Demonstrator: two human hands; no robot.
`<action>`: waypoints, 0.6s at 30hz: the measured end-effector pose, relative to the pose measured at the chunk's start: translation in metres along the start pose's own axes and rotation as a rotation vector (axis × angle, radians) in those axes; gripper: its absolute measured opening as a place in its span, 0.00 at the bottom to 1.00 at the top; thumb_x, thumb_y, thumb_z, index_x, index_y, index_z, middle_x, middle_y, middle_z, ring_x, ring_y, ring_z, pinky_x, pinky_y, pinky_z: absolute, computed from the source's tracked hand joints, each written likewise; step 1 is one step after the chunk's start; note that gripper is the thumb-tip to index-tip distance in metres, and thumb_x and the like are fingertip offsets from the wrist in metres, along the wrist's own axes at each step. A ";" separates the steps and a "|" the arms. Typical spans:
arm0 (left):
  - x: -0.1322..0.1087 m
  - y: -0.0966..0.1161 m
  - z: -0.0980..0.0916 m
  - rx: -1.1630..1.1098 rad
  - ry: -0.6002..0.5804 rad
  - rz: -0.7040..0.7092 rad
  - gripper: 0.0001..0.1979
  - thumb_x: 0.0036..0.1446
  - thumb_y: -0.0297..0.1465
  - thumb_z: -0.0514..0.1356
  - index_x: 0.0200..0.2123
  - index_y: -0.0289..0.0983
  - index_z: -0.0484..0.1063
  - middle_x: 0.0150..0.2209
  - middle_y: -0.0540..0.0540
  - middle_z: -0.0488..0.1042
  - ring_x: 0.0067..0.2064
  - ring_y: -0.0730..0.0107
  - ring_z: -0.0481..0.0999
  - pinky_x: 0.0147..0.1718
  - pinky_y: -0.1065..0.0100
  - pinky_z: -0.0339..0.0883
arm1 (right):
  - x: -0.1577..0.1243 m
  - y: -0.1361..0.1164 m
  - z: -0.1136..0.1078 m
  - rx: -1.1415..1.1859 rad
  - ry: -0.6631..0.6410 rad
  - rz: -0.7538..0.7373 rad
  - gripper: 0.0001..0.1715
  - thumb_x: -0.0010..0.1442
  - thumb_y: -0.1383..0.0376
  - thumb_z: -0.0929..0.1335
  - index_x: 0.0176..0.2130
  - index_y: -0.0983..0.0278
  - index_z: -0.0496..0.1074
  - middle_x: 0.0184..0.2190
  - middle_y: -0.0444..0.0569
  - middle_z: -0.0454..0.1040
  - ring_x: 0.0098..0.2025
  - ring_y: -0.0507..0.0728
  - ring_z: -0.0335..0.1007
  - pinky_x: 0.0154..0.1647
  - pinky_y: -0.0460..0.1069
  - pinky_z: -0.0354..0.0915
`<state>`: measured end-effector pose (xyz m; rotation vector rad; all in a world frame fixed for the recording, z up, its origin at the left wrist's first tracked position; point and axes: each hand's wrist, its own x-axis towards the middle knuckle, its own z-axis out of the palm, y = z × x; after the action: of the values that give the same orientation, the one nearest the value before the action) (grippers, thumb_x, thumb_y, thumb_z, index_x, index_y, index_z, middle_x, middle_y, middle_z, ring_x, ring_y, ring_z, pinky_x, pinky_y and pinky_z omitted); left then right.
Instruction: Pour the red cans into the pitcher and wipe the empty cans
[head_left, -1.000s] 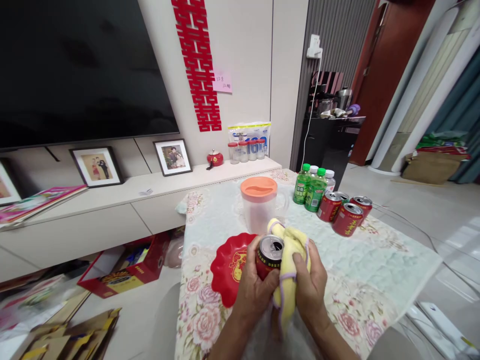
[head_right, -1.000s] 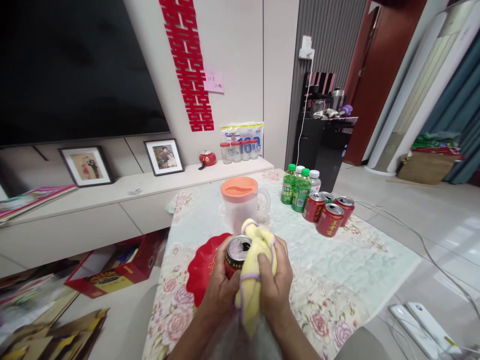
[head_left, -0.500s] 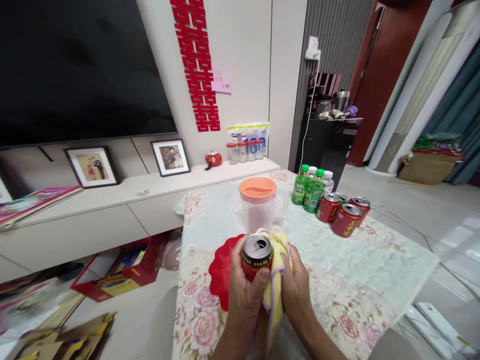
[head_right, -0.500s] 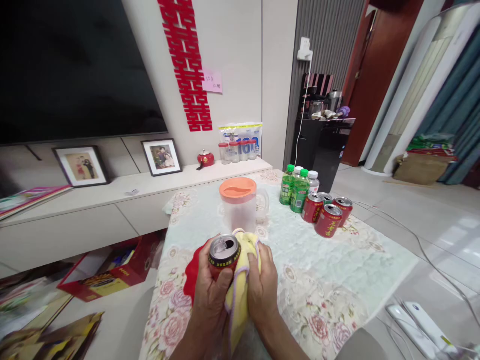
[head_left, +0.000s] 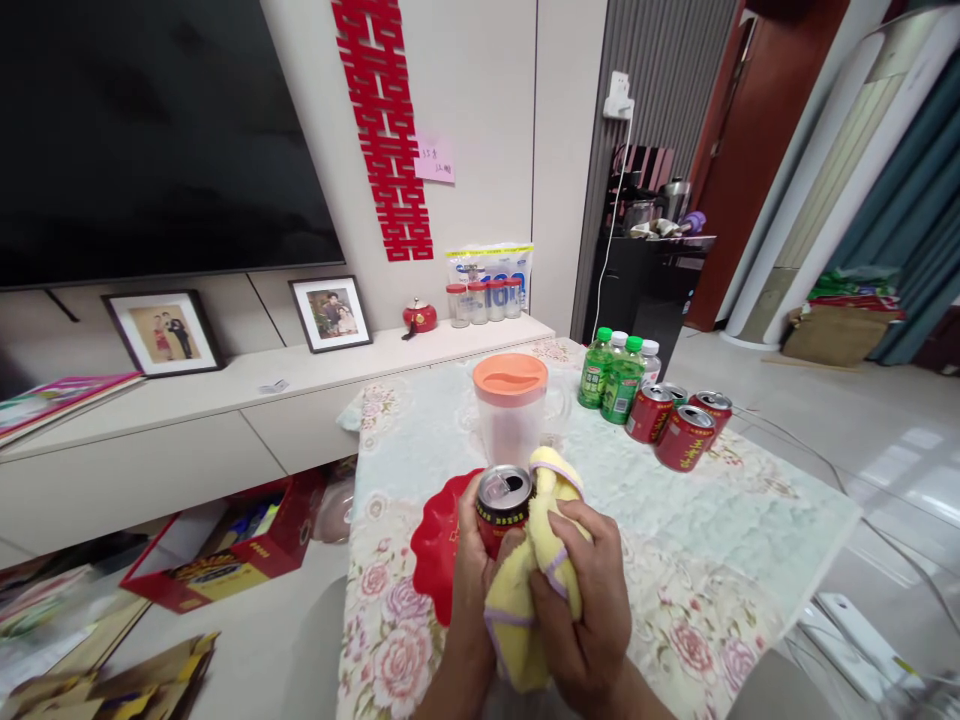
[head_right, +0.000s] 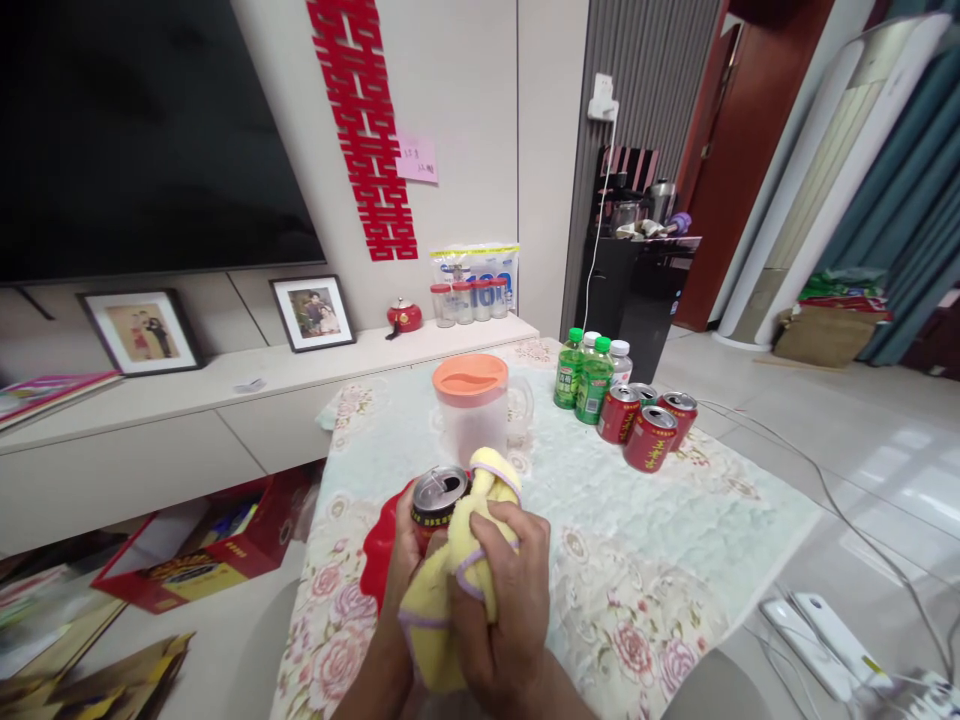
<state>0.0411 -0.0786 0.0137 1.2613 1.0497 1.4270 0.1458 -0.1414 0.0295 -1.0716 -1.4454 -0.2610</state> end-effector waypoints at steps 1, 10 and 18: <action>-0.002 0.000 0.001 -0.021 -0.029 -0.007 0.29 0.56 0.44 0.67 0.60 0.46 0.70 0.55 0.43 0.83 0.56 0.47 0.83 0.54 0.55 0.78 | 0.002 0.003 -0.002 -0.003 -0.002 -0.004 0.25 0.66 0.72 0.64 0.61 0.63 0.67 0.57 0.55 0.67 0.60 0.60 0.64 0.61 0.56 0.65; -0.013 0.003 0.004 -0.063 -0.219 0.089 0.34 0.55 0.40 0.70 0.63 0.40 0.68 0.60 0.39 0.78 0.60 0.47 0.79 0.60 0.53 0.74 | 0.010 0.028 -0.005 0.248 0.028 0.532 0.19 0.72 0.56 0.65 0.58 0.57 0.75 0.53 0.51 0.79 0.53 0.61 0.76 0.54 0.55 0.72; -0.030 0.018 0.011 -0.136 -0.199 0.072 0.33 0.55 0.47 0.71 0.60 0.41 0.71 0.55 0.38 0.81 0.54 0.46 0.82 0.53 0.55 0.78 | 0.019 0.047 0.000 0.493 -0.060 0.820 0.24 0.67 0.49 0.67 0.53 0.61 0.78 0.49 0.53 0.84 0.47 0.62 0.80 0.47 0.54 0.75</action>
<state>0.0514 -0.1111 0.0264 1.3223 0.7679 1.3702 0.1831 -0.1071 0.0258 -1.1604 -0.9372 0.6822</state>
